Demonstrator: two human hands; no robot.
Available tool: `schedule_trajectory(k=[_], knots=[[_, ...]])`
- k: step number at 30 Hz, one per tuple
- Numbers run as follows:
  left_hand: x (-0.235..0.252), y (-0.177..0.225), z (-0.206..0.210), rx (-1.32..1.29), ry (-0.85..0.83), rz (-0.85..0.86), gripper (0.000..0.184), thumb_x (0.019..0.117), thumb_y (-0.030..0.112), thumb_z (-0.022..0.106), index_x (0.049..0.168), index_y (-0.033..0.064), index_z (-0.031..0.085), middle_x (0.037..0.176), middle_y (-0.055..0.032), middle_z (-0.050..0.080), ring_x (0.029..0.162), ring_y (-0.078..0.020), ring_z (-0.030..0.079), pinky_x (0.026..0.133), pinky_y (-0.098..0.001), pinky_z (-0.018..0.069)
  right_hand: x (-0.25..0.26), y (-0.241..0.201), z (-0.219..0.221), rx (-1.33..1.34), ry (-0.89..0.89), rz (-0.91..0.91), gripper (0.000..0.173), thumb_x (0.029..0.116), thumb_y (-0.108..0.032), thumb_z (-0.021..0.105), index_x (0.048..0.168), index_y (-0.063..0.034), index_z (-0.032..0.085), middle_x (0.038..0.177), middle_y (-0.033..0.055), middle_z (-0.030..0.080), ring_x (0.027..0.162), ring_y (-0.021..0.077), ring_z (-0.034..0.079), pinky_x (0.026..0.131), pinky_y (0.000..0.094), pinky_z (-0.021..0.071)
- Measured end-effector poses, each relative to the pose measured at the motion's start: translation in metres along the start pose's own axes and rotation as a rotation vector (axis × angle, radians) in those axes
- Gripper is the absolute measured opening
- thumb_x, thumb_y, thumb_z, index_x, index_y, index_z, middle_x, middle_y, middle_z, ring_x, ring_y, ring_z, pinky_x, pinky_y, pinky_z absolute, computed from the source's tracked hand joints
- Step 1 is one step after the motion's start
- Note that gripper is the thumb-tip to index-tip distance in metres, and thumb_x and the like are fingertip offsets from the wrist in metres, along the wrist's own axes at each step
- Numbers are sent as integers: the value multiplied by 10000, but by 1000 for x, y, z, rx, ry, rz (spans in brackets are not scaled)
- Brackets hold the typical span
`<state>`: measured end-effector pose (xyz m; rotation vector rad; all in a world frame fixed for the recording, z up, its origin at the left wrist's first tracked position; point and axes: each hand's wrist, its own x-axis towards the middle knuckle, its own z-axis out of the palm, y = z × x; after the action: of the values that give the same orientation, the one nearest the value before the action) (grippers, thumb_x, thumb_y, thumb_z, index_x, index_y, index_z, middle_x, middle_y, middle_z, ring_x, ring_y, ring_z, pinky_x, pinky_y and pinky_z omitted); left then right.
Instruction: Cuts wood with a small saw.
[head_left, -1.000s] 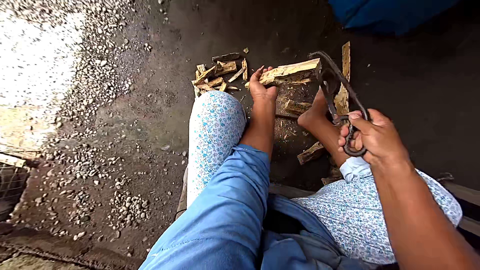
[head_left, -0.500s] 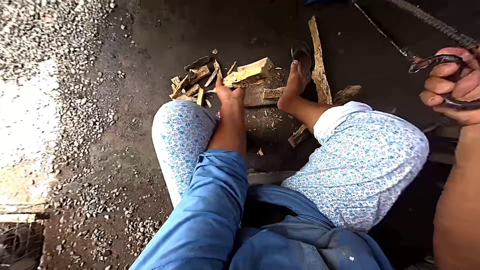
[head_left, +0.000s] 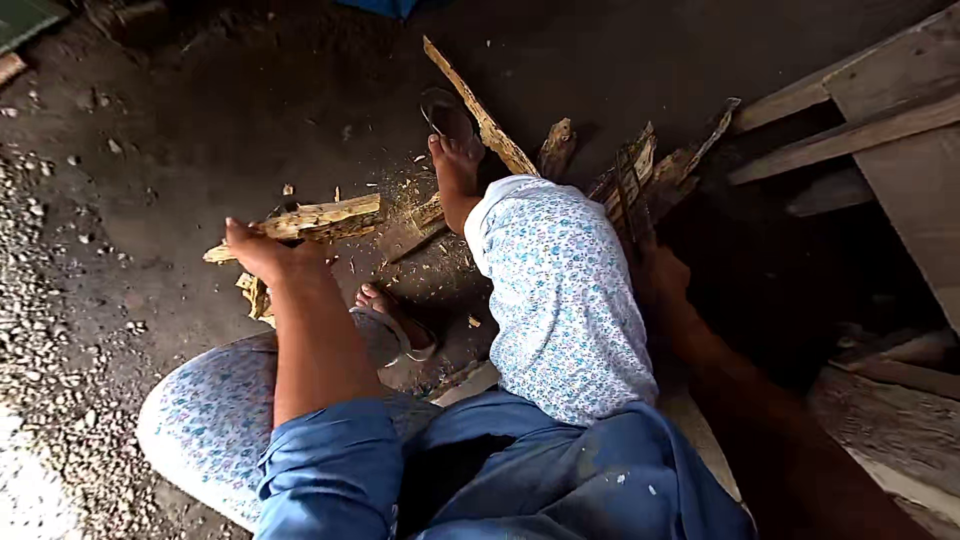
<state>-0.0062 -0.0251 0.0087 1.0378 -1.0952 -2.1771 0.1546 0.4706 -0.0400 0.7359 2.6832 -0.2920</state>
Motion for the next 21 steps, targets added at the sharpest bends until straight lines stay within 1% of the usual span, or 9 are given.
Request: schedule_trajectory(k=[2, 5, 6, 9, 13, 15, 16, 19, 21], knots=[[-7, 15, 12, 8, -43, 24, 367, 1084, 443, 392, 1258, 129, 464, 1131, -100, 575, 1061, -231, 614, 927, -545, 542, -1, 9, 22, -18, -11, 18, 444, 1045, -361, 567, 1350, -39, 584, 1237, 308, 639, 1058, 528, 652, 807, 692, 517], [-15, 41, 26, 35, -131, 34, 368, 1088, 457, 372, 1233, 131, 461, 1098, -105, 591, 1028, -235, 632, 915, -548, 551, 5, 9, 41, 60, -55, 129, 504, 1027, -382, 599, 1388, -36, 533, 1216, 301, 654, 1112, 517, 640, 896, 709, 488], [-17, 52, 31, 42, -145, 42, 330, 1088, 447, 382, 1175, 139, 461, 1033, -94, 589, 968, -230, 635, 886, -538, 556, 7, 11, 46, 81, -61, 155, 546, 1013, -374, 620, 1424, -35, 502, 1223, 305, 650, 1134, 523, 627, 911, 723, 475], [4, 88, 34, 7, -248, 43, 257, 1089, 404, 410, 1092, 154, 470, 928, -59, 572, 881, -203, 625, 890, -508, 556, 12, 14, 50, 57, -144, 206, 640, 979, -237, 646, 1510, 3, 380, 1280, 319, 618, 1232, 532, 568, 952, 720, 450], [79, 143, 11, 51, -479, 121, 279, 1081, 379, 423, 1170, 129, 509, 1005, -75, 615, 940, -218, 651, 900, -507, 572, 7, 6, 37, -14, -222, 167, 569, 1026, -202, 572, 1514, 24, 384, 1304, 341, 603, 1257, 546, 551, 944, 730, 451], [73, 164, 6, 84, -467, 204, 310, 1096, 327, 418, 1294, 103, 500, 1125, -102, 631, 1035, -242, 660, 943, -512, 570, -5, -7, 13, 50, -219, 99, 554, 1012, -134, 593, 1494, 78, 418, 1364, 389, 537, 1307, 577, 489, 1019, 750, 381], [59, 168, 8, 97, -417, 251, 304, 1098, 318, 433, 1297, 100, 505, 1112, -98, 636, 1016, -235, 665, 924, -491, 579, -13, -15, 3, 88, -201, 56, 511, 1007, -96, 583, 1457, 108, 452, 1388, 402, 511, 1322, 581, 472, 1046, 745, 360], [20, 157, 9, 118, -197, 307, 241, 1108, 347, 429, 1189, 132, 500, 976, -57, 609, 898, -192, 643, 845, -450, 579, -32, -43, -11, 121, -219, -6, 434, 1105, -127, 380, 1466, 101, 456, 1512, 337, 450, 1404, 480, 451, 1160, 590, 335], [20, 150, 1, 84, -77, 257, 264, 1093, 370, 438, 1174, 121, 471, 992, -93, 583, 908, -219, 633, 824, -495, 580, -63, -44, -14, 375, -191, 9, 421, 1124, -138, 352, 1467, 65, 487, 1475, 227, 540, 1354, 288, 528, 1142, 376, 390]])
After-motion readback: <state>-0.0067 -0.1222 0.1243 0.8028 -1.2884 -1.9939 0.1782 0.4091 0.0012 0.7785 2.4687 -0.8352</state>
